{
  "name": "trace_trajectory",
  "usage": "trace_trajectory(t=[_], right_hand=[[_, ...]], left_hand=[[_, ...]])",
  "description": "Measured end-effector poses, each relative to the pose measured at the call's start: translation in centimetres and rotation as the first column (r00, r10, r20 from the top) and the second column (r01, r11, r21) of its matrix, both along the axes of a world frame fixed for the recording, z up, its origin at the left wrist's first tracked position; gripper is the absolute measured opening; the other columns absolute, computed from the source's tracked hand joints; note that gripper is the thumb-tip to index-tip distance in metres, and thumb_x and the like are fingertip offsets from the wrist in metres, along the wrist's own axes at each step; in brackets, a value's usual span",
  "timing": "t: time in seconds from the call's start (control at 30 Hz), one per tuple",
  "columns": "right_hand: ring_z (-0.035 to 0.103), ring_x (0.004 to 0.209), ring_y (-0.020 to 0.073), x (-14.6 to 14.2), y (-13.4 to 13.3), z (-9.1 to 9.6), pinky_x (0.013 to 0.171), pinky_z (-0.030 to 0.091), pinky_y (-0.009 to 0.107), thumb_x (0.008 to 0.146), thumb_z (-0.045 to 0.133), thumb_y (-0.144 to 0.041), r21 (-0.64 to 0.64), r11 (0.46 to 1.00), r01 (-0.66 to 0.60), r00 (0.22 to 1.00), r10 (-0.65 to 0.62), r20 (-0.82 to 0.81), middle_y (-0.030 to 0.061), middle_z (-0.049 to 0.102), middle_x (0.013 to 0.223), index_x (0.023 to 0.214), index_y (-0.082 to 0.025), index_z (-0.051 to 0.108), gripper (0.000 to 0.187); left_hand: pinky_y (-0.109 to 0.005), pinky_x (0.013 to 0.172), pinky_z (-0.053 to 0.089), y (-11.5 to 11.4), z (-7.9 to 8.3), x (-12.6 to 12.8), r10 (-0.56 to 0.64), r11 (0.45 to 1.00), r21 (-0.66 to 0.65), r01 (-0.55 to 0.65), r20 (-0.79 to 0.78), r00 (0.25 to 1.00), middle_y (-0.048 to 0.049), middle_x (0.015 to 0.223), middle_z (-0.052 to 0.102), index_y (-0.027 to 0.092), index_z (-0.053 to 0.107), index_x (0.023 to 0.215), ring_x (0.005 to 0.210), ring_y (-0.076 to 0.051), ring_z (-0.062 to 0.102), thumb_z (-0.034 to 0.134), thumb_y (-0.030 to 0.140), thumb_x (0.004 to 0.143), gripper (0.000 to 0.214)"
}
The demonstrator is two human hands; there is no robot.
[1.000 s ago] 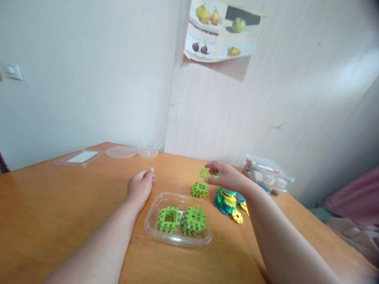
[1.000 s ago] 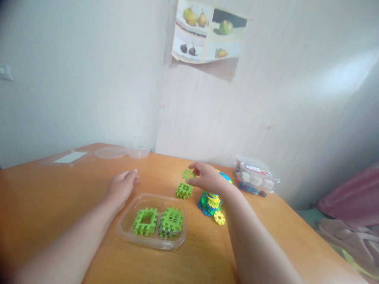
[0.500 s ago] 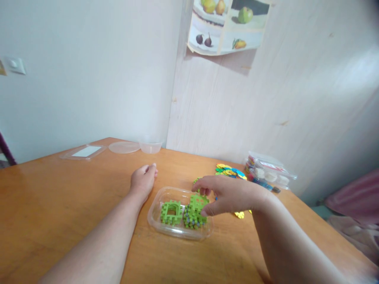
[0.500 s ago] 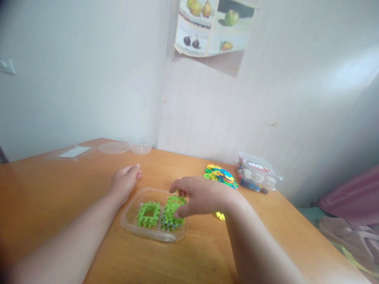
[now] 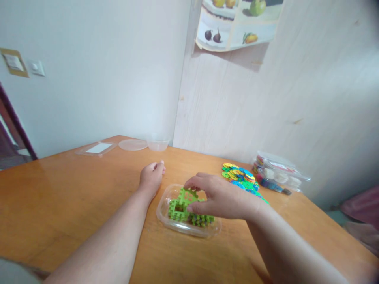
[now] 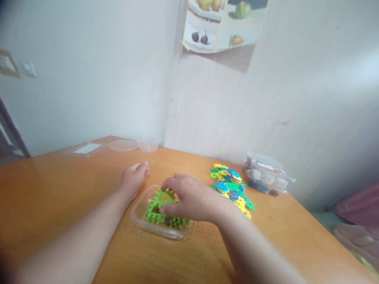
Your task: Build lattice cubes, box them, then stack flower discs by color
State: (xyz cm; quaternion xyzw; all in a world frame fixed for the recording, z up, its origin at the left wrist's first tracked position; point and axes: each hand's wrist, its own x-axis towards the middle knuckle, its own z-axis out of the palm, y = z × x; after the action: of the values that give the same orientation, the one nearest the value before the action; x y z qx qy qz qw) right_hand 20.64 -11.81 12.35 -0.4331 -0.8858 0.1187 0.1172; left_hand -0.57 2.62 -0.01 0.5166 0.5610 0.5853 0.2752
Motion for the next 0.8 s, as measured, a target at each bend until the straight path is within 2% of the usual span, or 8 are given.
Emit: trace_trajectory(t=[0.17, 0.33, 0.47, 0.6, 0.7, 0.8], right_hand=[[0.061, 0.094, 0.0227, -1.9, 0.4, -1.6, 0.079, 0.044, 0.032, 0.079, 0.071, -0.037, 0.035, 0.999, -0.039, 0.996, 0.036, 0.085, 0.006, 0.066, 0.105, 0.116, -0.023, 0.067, 0.04], [0.061, 0.1, 0.0247, -1.8, 0.4, -1.6, 0.082, 0.045, 0.034, 0.079, 0.072, -0.043, 0.028, 0.999, -0.042, 0.996, 0.04, 0.078, 0.0074, 0.067, 0.11, 0.121, -0.023, 0.066, 0.046], [0.063, 0.101, 0.0221, 0.2, 1.6, -1.1, 0.088, 0.047, 0.035, 0.087, 0.062, -0.035, 0.086, 0.995, 0.044, 0.999, -0.042, -0.017, 0.0073, 0.069, 0.113, 0.121, -0.02, 0.065, 0.037], [0.063, 0.106, 0.0245, 3.5, 4.4, -1.7, 0.091, 0.048, 0.038, 0.087, 0.059, -0.028, 0.199, 0.947, 0.253, 0.967, -0.242, -0.079, 0.01, 0.069, 0.117, 0.119, -0.018, 0.066, 0.034], [0.063, 0.108, 0.0268, 5.6, 6.1, -2.6, 0.093, 0.048, 0.04, 0.086, 0.059, -0.031, 0.174, 0.923, 0.344, 0.939, -0.341, -0.047, 0.0121, 0.068, 0.122, 0.123, -0.017, 0.065, 0.04], [0.061, 0.115, 0.0289, 6.7, 6.9, -3.4, 0.099, 0.046, 0.041, 0.084, 0.063, -0.036, 0.091, 0.934, 0.346, 0.937, -0.349, 0.029, 0.013, 0.065, 0.129, 0.128, -0.016, 0.063, 0.049]], left_hand=[[-0.027, 0.054, 0.038, 0.2, -0.1, -0.1, 0.015, 1.0, 0.004, -0.015, -0.049, 0.999, -0.0058, 0.063, 0.067, 0.017, 0.064, 0.067, 0.057, -0.018, 0.058, 0.049, 0.054, 0.082, 0.042], [-0.028, 0.056, 0.039, 0.6, -0.5, -0.2, 0.01, 1.0, 0.015, -0.009, -0.047, 0.999, -0.0066, 0.065, 0.069, 0.018, 0.064, 0.067, 0.061, -0.019, 0.062, 0.049, 0.053, 0.083, 0.042], [-0.028, 0.054, 0.038, 0.9, -0.8, -0.4, -0.008, 1.0, 0.022, 0.01, -0.052, 0.999, -0.0048, 0.062, 0.067, 0.018, 0.063, 0.067, 0.058, -0.018, 0.059, 0.049, 0.055, 0.083, 0.043], [-0.028, 0.054, 0.038, 1.0, -0.9, -0.5, -0.001, 1.0, 0.015, 0.002, -0.059, 0.998, -0.0052, 0.065, 0.068, 0.019, 0.064, 0.067, 0.06, -0.019, 0.061, 0.049, 0.055, 0.083, 0.042], [-0.028, 0.054, 0.039, 0.9, -0.8, -0.5, 0.007, 1.0, 0.014, -0.006, -0.066, 0.998, -0.0061, 0.066, 0.07, 0.018, 0.065, 0.068, 0.061, -0.02, 0.063, 0.049, 0.054, 0.083, 0.042], [-0.028, 0.053, 0.038, 0.8, -0.8, -0.4, 0.002, 1.0, 0.008, -0.001, -0.055, 0.998, -0.0066, 0.066, 0.07, 0.018, 0.065, 0.069, 0.06, -0.02, 0.063, 0.05, 0.056, 0.083, 0.043]])
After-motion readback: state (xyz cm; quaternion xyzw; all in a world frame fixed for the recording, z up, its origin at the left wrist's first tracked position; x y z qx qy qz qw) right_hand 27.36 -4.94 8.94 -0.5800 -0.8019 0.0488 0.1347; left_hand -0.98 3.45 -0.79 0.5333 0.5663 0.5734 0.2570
